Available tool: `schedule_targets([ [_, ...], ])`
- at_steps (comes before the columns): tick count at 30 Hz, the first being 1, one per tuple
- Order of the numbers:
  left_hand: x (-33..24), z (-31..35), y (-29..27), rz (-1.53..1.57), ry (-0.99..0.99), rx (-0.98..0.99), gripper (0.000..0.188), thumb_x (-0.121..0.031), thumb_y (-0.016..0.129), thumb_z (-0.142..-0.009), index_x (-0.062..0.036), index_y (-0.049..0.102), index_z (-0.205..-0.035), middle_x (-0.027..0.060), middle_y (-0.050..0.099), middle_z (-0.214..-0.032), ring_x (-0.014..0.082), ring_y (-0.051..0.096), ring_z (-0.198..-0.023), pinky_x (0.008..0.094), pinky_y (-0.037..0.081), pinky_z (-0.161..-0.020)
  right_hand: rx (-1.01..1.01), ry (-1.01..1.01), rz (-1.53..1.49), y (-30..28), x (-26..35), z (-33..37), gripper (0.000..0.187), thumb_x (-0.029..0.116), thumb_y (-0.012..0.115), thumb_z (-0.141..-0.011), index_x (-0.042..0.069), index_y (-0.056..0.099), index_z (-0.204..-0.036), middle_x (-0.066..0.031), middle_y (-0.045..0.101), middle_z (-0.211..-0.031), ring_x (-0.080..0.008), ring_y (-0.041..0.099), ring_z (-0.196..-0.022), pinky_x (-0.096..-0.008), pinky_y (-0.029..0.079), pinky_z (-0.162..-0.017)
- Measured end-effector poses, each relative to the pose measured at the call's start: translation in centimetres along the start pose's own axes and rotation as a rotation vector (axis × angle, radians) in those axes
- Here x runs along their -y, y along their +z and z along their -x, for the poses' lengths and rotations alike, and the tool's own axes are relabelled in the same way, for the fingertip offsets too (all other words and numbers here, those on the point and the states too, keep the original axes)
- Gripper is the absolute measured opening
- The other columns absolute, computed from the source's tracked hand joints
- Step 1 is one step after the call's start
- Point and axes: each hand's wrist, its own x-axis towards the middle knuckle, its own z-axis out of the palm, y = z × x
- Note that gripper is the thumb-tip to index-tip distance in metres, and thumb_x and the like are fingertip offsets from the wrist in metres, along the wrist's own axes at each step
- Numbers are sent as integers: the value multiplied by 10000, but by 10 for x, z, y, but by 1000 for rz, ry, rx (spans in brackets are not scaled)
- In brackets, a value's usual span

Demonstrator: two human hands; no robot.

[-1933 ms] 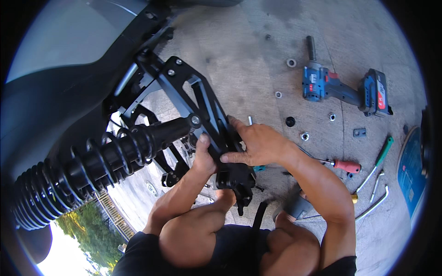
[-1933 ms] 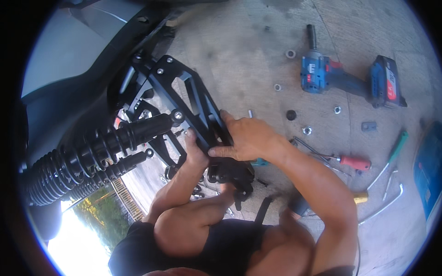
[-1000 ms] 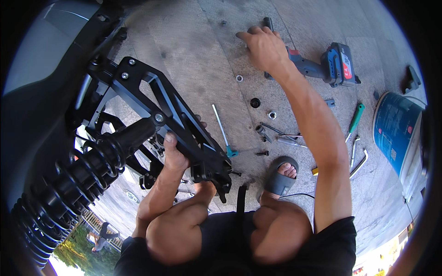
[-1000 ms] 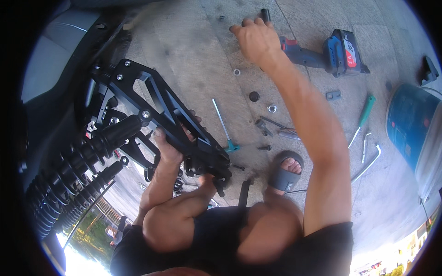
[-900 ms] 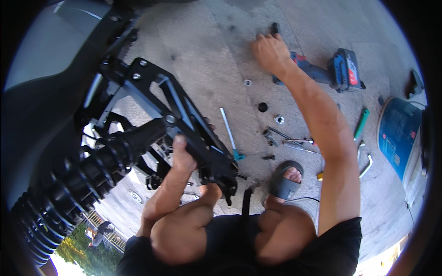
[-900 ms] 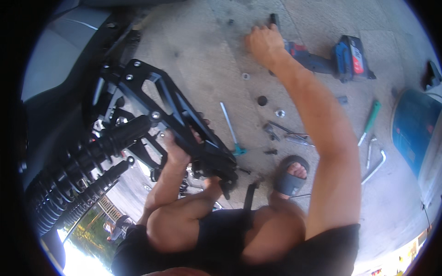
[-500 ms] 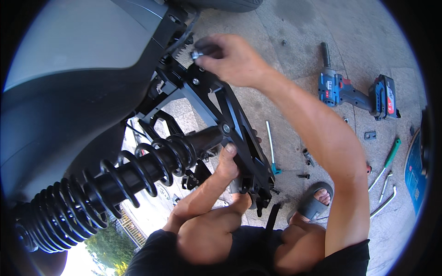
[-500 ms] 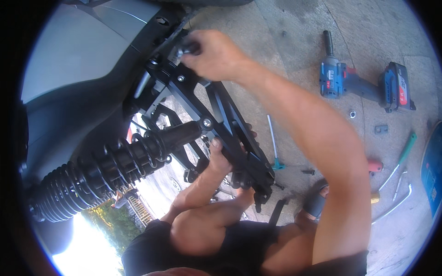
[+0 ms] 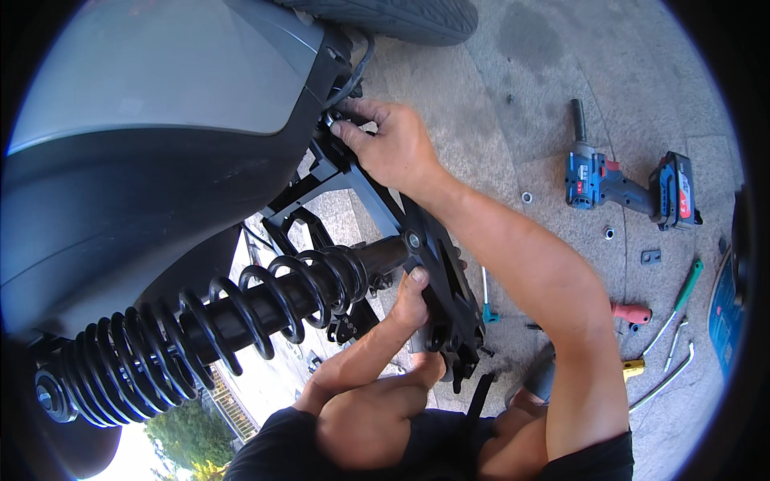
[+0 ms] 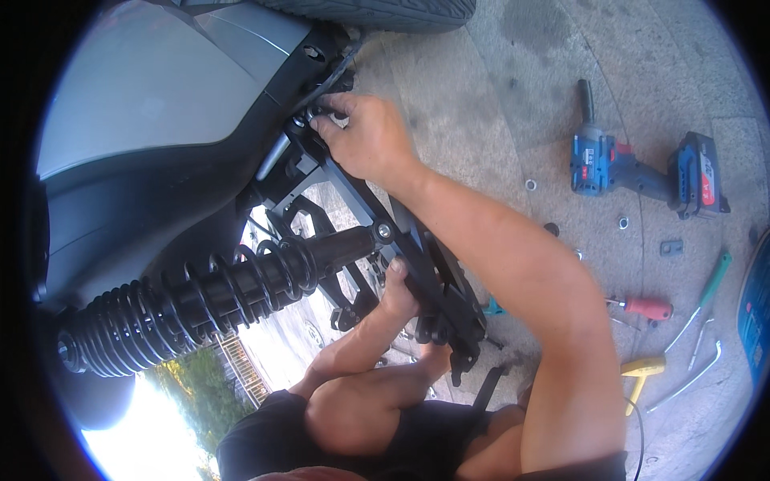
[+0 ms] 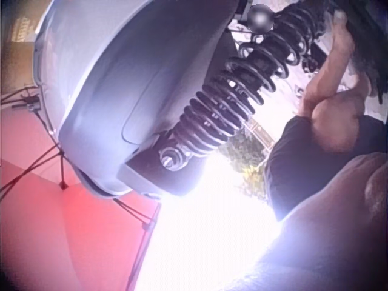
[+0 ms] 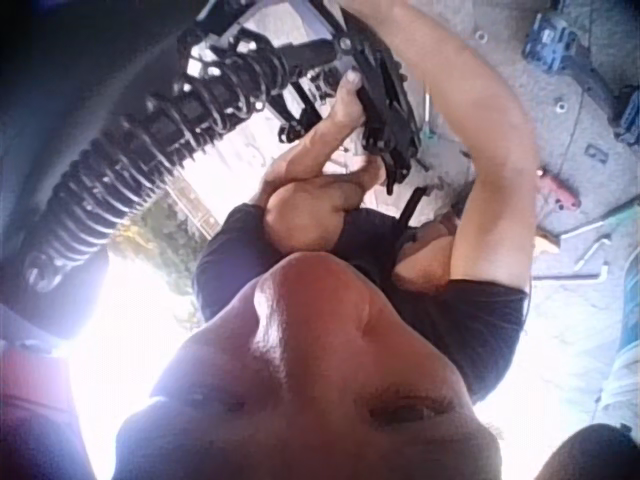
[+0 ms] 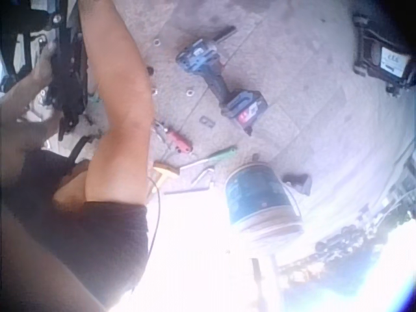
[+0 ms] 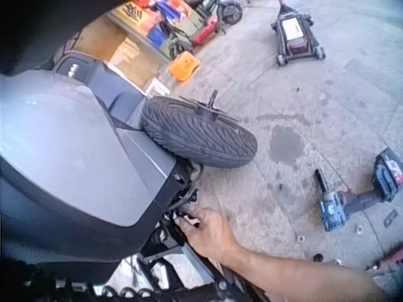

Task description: The person assembles a black metal frame by inserting a cylindrical rod and securing it with both hands. They repeatedly adjust the frame's position and alignment under a vehicle's rear suspension, then reposition the frame on the ground to continue assembly.

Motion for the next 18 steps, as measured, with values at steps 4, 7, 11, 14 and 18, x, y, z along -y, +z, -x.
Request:
schedule_targets([
  [4,-1,1,-3,-25,-36,25,852,-619,678,-741,-5,459,-1289,156,589,-1145,261,590,-1065,401,518,-871,-61,-19,-130,4,3,5,256,128,706,-846,-28,685,-1048,-147,717,-968,-176,685,-858,-294,532,-758],
  [7,0,2,-4,-37,-33,5,866,-630,677,-740,-7,455,-1299,154,588,-1153,257,590,-1062,399,511,-883,-11,-34,-111,2,9,5,204,132,714,-838,2,700,-995,-116,723,-952,-161,687,-832,-301,538,-720],
  [11,2,2,-5,-40,-31,-18,887,-640,675,-737,-6,448,-1313,154,583,-1169,256,586,-1070,402,501,-904,24,-44,54,1,16,2,176,151,695,-841,30,708,-969,-121,715,-922,-220,690,-783,-327,538,-700],
  [14,1,2,-6,-49,-36,7,892,-638,678,-735,-6,445,-1321,155,575,-1183,260,580,-1085,408,497,-912,6,-175,148,0,18,0,175,135,677,-835,28,708,-970,-145,704,-925,-279,670,-838,-359,528,-768],
  [18,1,1,-6,-23,-36,24,871,-616,684,-742,-7,450,-1318,151,574,-1186,259,578,-1088,408,497,-913,19,-293,198,-1,16,0,189,98,665,-810,12,705,-973,-154,698,-933,-321,627,-955,-394,492,-875],
])
